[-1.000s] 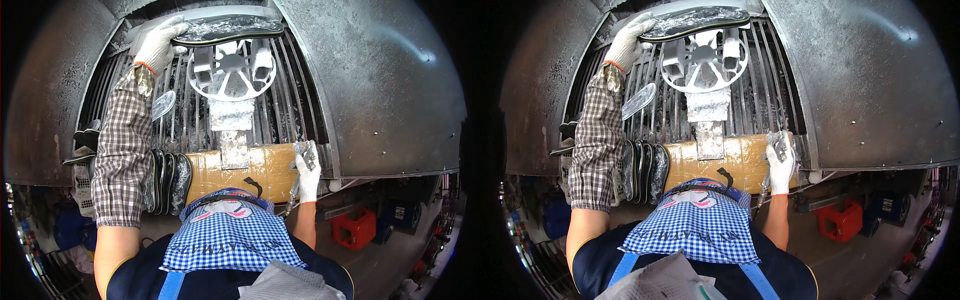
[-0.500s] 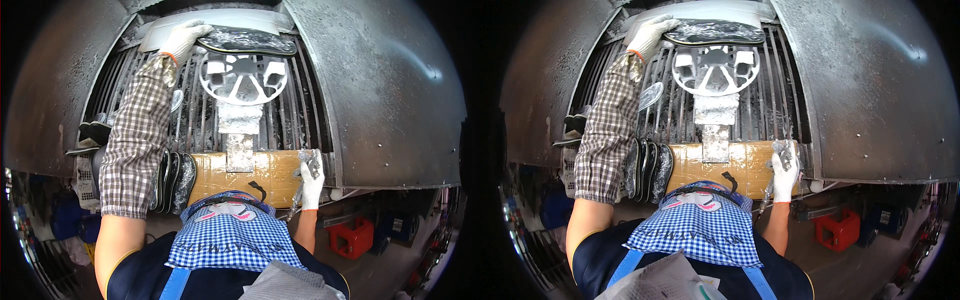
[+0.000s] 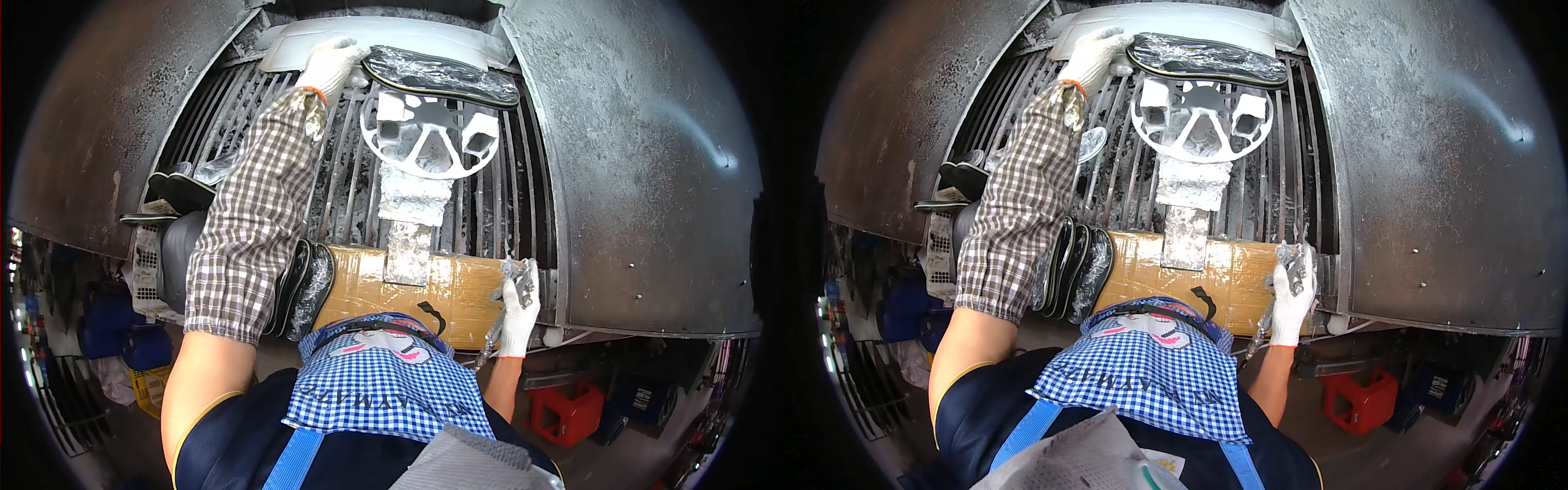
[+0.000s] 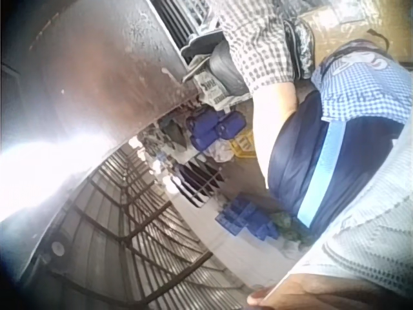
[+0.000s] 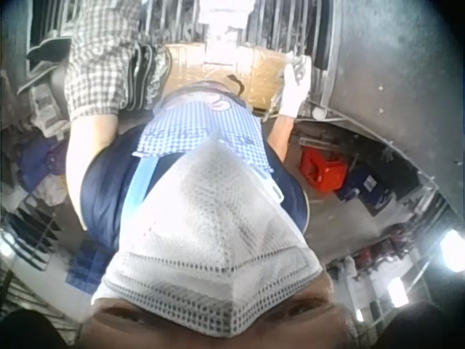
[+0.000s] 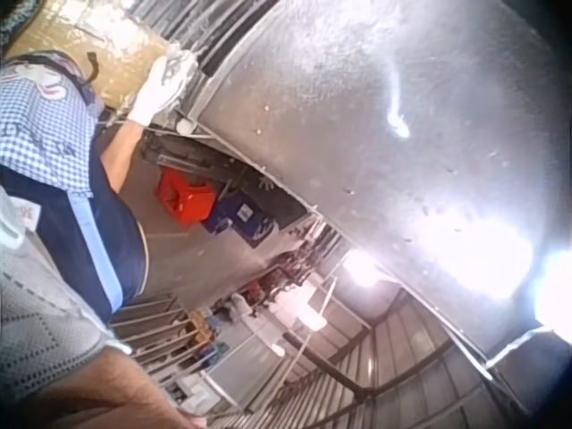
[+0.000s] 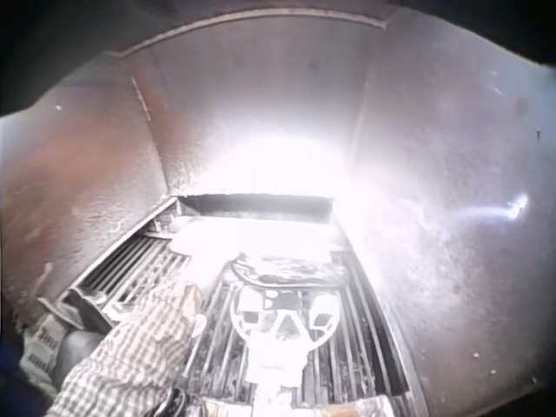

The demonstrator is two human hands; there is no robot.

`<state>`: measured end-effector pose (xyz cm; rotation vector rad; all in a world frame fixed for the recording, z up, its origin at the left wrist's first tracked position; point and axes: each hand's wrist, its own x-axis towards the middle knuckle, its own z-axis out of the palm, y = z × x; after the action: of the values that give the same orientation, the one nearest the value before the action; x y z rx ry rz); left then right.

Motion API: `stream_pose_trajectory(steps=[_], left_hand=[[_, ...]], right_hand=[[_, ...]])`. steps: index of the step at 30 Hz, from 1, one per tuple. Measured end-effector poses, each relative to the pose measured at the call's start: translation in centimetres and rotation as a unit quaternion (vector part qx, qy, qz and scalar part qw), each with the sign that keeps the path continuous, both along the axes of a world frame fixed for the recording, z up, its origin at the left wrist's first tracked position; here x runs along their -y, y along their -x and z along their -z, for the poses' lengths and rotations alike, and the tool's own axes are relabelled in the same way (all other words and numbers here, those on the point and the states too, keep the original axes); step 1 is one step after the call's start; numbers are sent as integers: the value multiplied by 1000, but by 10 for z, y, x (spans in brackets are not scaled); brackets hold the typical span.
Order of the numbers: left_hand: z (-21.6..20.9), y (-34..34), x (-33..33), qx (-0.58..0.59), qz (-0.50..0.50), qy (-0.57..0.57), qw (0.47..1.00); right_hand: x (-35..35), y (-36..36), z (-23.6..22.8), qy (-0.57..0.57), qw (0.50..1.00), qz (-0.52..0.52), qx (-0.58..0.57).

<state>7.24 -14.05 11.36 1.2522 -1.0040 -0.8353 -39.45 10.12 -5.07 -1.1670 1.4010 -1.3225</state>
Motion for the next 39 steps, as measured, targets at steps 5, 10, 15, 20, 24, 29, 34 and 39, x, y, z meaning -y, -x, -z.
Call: stream_pose_trajectory(steps=[5, 10, 15, 20, 24, 29, 34, 39], left_hand=[[41, 5, -41, -92, -117, 7, 989], [121, 57, -107, -333, -62, -138, 931], [139, 130, -150, -437, 141, -95, 883], [131, 149, -145, -474, 250, -60, 842], [148, 147, -128, -538, 309, -3, 784], [154, 156, -123, -498, 219, -58, 837], [144, 157, -127, -484, 240, -79, 838], [150, 156, -124, -481, 231, -86, 842]], right_hand=[[-3, -10, -39, -20, 998, -51, 26], [20, -46, -92, 71, 993, -86, 27], [44, -95, -144, 98, 970, -192, 109], [60, -142, -184, 224, 940, -247, 76], [66, -159, -200, 192, 939, -265, 105], [76, -163, -198, 255, 938, -224, 67], [84, -153, -189, 269, 942, -197, 32], [85, -145, -184, 200, 956, -178, 122]])
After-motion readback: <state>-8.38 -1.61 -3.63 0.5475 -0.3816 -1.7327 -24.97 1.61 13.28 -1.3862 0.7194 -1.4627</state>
